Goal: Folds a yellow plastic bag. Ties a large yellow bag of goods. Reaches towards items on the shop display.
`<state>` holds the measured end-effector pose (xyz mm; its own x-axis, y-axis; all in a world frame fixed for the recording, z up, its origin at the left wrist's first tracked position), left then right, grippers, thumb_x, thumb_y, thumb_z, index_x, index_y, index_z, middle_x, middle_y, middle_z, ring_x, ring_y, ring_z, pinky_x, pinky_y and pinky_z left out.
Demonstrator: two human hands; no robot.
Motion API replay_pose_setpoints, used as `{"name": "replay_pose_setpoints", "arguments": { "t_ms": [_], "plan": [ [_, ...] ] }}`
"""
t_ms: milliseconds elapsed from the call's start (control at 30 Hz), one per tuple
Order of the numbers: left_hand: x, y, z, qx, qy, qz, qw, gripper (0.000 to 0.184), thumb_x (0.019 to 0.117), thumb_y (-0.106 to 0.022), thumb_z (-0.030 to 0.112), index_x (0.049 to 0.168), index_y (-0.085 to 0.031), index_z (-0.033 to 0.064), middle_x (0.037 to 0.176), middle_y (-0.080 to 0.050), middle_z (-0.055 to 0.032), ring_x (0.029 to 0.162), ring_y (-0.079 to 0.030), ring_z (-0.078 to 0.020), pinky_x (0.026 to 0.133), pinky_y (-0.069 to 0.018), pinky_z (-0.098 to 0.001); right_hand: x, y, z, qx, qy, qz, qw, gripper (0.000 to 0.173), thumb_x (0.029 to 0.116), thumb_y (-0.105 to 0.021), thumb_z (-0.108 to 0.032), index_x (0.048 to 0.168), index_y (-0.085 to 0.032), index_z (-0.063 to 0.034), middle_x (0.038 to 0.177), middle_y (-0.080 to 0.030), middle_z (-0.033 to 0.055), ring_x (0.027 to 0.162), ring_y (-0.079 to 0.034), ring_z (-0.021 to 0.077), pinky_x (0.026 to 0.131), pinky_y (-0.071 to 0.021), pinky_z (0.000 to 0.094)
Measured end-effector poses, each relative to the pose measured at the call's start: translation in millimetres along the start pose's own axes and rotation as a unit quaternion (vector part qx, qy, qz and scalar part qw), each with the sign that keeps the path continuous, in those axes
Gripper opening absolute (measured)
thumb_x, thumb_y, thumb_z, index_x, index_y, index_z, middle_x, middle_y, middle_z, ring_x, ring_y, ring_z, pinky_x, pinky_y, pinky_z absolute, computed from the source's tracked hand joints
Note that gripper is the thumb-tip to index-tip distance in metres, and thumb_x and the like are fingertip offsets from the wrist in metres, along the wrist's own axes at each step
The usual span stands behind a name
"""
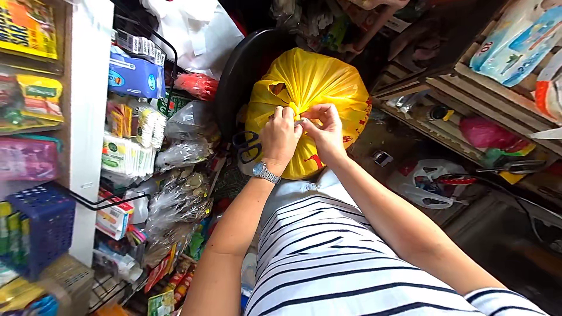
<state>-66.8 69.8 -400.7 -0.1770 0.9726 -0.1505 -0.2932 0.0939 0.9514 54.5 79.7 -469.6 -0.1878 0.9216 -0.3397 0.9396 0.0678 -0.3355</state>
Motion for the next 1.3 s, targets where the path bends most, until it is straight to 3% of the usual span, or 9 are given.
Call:
{"name": "replay_pose_setpoints", "arguments": {
  "t_ms": [133, 333, 433, 533, 700, 900, 1000, 1167, 1300],
  "plan": [
    [7.4, -17.3, -7.7, 0.018, -0.037, -0.024, 0.999, 0.021, 0.0885, -0.075, 0.015, 0.104, -0.071, 0.0014, 0.100, -0.067, -0.0176, 0.078, -0.070, -0.0336, 0.061, -0.0568, -0.0480, 4.4, -0.1, 25.4, 0.026, -0.144, 0.057, 0.988, 0.038, 0.0880, -0.069, 0.008, 0.119, -0.053, -0.0062, 0.107, -0.070, 0.0088, 0.091, -0.070, 0.0163, 0.078, -0.0598, 0.0333],
    [13.4, -30.8, -13.7, -0.009, -0.107, -0.041, 0.993, 0.015, 0.0902, -0.074, 0.012, 0.099, -0.071, 0.0003, 0.096, -0.068, -0.0171, 0.080, -0.070, -0.0334, 0.065, -0.0567, -0.0484, 3.8, 2.6, 25.5, -0.015, -0.096, 0.036, 0.995, 0.042, 0.0850, -0.071, 0.009, 0.120, -0.052, -0.0039, 0.105, -0.069, 0.0096, 0.087, -0.071, 0.0141, 0.077, -0.0606, 0.0303],
    [15.1, -34.5, -24.9, -0.146, -0.059, -0.044, 0.986, 0.013, 0.0889, -0.068, 0.007, 0.099, -0.075, 0.0006, 0.093, -0.070, -0.0138, 0.079, -0.068, -0.0256, 0.073, -0.0565, -0.0431, 1.3, 4.8, 19.6, -0.074, -0.044, 0.001, 0.996, 0.038, 0.0867, -0.071, 0.008, 0.120, -0.054, -0.0003, 0.106, -0.068, 0.0120, 0.089, -0.071, 0.0163, 0.080, -0.0611, 0.0330],
    [15.4, -34.9, -28.2, -0.269, -0.011, -0.061, 0.961, 0.012, 0.0903, -0.065, 0.006, 0.095, -0.074, 0.0001, 0.086, -0.069, -0.0091, 0.072, -0.060, -0.0129, 0.068, -0.0499, -0.0296, 0.4, 7.6, 10.9, -0.131, -0.011, -0.025, 0.991, 0.035, 0.0885, -0.070, 0.005, 0.120, -0.055, -0.0014, 0.105, -0.070, 0.0114, 0.088, -0.072, 0.0164, 0.080, -0.0613, 0.0339],
    [9.5, -45.4, -37.7, -0.447, 0.121, -0.099, 0.881, 0.014, 0.0949, -0.059, 0.006, 0.098, -0.073, 0.0031, 0.080, -0.065, -0.0004, 0.071, -0.058, -0.0048, 0.066, -0.0486, -0.0243, 4.7, 2.3, -6.6, -0.147, 0.013, -0.059, 0.987, 0.036, 0.0892, -0.069, 0.005, 0.122, -0.057, -0.0027, 0.108, -0.071, 0.0107, 0.089, -0.072, 0.0160, 0.080, -0.0614, 0.0324],
    [18.3, 8.1, -18.9, -0.195, -0.099, -0.040, 0.975, 0.017, 0.0933, -0.075, 0.019, 0.109, -0.076, 0.0120, 0.101, -0.074, -0.0033, 0.086, -0.070, -0.0152, 0.077, -0.0571, -0.0385, 4.2, -6.1, -12.3, -0.134, 0.061, -0.033, 0.989, 0.037, 0.0869, -0.076, 0.000, 0.119, -0.058, -0.0026, 0.103, -0.071, 0.0093, 0.083, -0.073, 0.0145, 0.074, -0.0635, 0.0308],
    [26.7, 8.7, -11.9, -0.141, -0.108, -0.077, 0.981, 0.014, 0.0914, -0.076, 0.015, 0.104, -0.078, 0.0119, 0.097, -0.075, -0.0067, 0.087, -0.071, -0.0220, 0.080, -0.0565, -0.0460, 3.5, -7.8, -14.0, -0.148, 0.094, -0.024, 0.984, 0.038, 0.0860, -0.074, 0.002, 0.119, -0.057, -0.0017, 0.099, -0.070, 0.0086, 0.081, -0.072, 0.0132, 0.073, -0.0631, 0.0296],
    [36.4, -3.5, -12.2, -0.152, -0.150, -0.132, 0.968, 0.011, 0.0932, -0.071, 0.012, 0.101, -0.074, 0.0054, 0.093, -0.072, -0.0092, 0.081, -0.068, -0.0214, 0.075, -0.0552, -0.0412, 5.5, -6.0, -12.0, -0.153, 0.120, -0.041, 0.980, 0.035, 0.0868, -0.071, 0.005, 0.118, -0.056, -0.0008, 0.098, -0.069, 0.0085, 0.083, -0.071, 0.0134, 0.074, -0.0628, 0.0297],
    [33.8, -10.8, -7.1, -0.131, -0.160, -0.166, 0.964, 0.008, 0.0958, -0.067, 0.008, 0.099, -0.070, 0.0005, 0.095, -0.069, -0.0148, 0.089, -0.069, -0.0274, 0.083, -0.0561, -0.0446, 11.3, -4.1, -8.6, -0.152, 0.103, -0.071, 0.980, 0.034, 0.0876, -0.068, 0.006, 0.118, -0.055, -0.0012, 0.099, -0.068, 0.0090, 0.083, -0.071, 0.0139, 0.075, -0.0625, 0.0302]
  ]
}}
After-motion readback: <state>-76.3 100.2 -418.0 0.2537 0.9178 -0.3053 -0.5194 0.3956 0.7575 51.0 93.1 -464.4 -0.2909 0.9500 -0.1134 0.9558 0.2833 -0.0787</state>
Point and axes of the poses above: each hand's wrist, its own x-axis towards the middle knuckle, its own y-axis out of the back of the hand, z = x × y, the point moved 8 cm from there along x, towards the middle knuckle
